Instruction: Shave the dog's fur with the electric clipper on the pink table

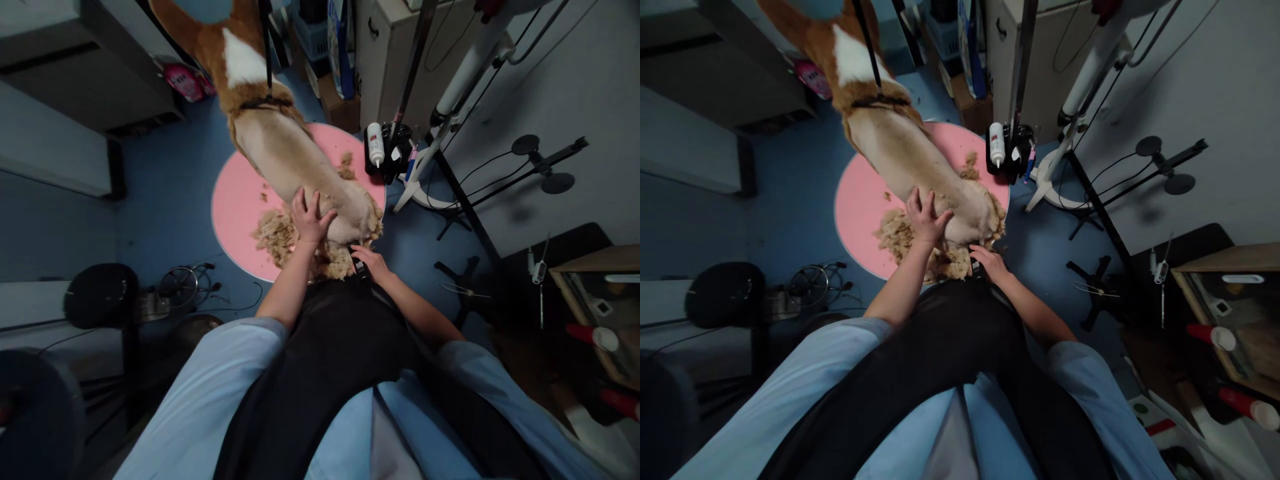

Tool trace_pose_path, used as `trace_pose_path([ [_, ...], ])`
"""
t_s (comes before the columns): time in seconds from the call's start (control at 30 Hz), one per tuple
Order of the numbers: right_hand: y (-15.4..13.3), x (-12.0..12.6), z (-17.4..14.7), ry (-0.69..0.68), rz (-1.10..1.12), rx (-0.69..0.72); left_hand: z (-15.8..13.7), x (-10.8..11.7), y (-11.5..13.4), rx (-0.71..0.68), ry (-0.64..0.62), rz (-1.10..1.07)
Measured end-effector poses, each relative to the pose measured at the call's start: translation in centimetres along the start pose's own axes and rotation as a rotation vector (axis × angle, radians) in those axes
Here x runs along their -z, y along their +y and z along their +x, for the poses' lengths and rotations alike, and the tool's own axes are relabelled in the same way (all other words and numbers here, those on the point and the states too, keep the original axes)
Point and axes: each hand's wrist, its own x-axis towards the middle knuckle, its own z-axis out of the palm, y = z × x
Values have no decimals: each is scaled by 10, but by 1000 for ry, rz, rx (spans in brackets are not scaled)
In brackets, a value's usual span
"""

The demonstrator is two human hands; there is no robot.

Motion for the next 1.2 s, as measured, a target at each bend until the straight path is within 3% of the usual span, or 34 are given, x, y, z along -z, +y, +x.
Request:
trace_pose_path([
  [0.3,17,4,3,-86,91,126,-4,-8,-19,-36,140,76],
  [0.53,44,8,8,-250,155,73,-12,4,-19,23,126,158],
  [0.67,43,18,12,-230,206,174,-17,6,-20,52,129,194],
  [0.87,49,17,19,-304,179,144,-28,7,-22,91,120,235],
  [1.03,52,21,16,-288,214,254,-35,7,-27,83,138,244],
  [1.2,60,27,26,-337,199,198,-38,6,-28,82,147,245],
])
